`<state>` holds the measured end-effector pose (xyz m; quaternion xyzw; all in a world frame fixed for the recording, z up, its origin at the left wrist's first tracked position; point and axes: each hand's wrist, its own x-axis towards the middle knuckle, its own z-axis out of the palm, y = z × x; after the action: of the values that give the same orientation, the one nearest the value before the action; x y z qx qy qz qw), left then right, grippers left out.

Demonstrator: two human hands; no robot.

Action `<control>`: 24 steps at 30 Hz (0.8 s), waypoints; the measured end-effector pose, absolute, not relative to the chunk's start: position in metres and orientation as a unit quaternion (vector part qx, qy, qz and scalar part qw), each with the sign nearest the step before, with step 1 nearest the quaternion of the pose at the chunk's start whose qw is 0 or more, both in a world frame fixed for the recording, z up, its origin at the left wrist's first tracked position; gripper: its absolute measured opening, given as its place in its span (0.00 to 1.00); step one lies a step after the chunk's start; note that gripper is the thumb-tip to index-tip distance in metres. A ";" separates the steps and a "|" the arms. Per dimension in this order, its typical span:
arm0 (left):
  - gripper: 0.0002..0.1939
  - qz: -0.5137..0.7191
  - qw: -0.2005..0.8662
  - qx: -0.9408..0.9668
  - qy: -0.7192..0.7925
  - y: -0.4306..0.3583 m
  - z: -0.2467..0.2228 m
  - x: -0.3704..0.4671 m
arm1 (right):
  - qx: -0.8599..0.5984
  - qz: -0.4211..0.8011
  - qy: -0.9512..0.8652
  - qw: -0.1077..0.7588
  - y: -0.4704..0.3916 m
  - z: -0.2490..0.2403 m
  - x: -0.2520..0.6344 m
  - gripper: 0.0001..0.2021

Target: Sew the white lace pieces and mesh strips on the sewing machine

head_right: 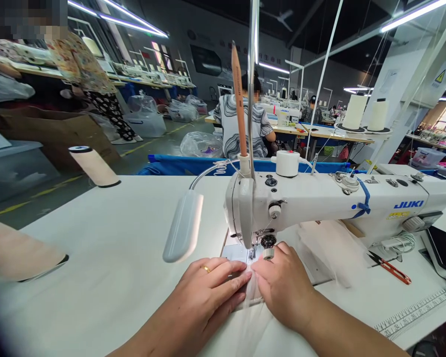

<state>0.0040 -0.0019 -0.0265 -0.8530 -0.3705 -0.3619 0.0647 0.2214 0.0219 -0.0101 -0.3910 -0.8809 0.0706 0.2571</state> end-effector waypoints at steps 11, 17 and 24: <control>0.16 -0.308 0.024 -0.861 -0.403 0.003 -0.026 0.004 | -0.419 0.057 -0.870 0.253 0.028 -0.007 0.220 0.14; 0.11 -0.309 0.052 -0.850 -0.424 0.005 -0.029 0.009 | -0.418 0.033 -0.868 0.266 0.032 -0.022 0.222 0.18; 0.11 -0.271 0.113 -0.857 -0.424 0.017 -0.041 0.006 | -0.321 -0.049 -0.902 0.284 0.075 -0.070 0.238 0.21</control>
<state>0.0062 0.0169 -0.0408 -0.8568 -0.4239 -0.2708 0.1134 0.2381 0.0746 -0.0697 -0.3210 -0.9022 -0.0489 0.2838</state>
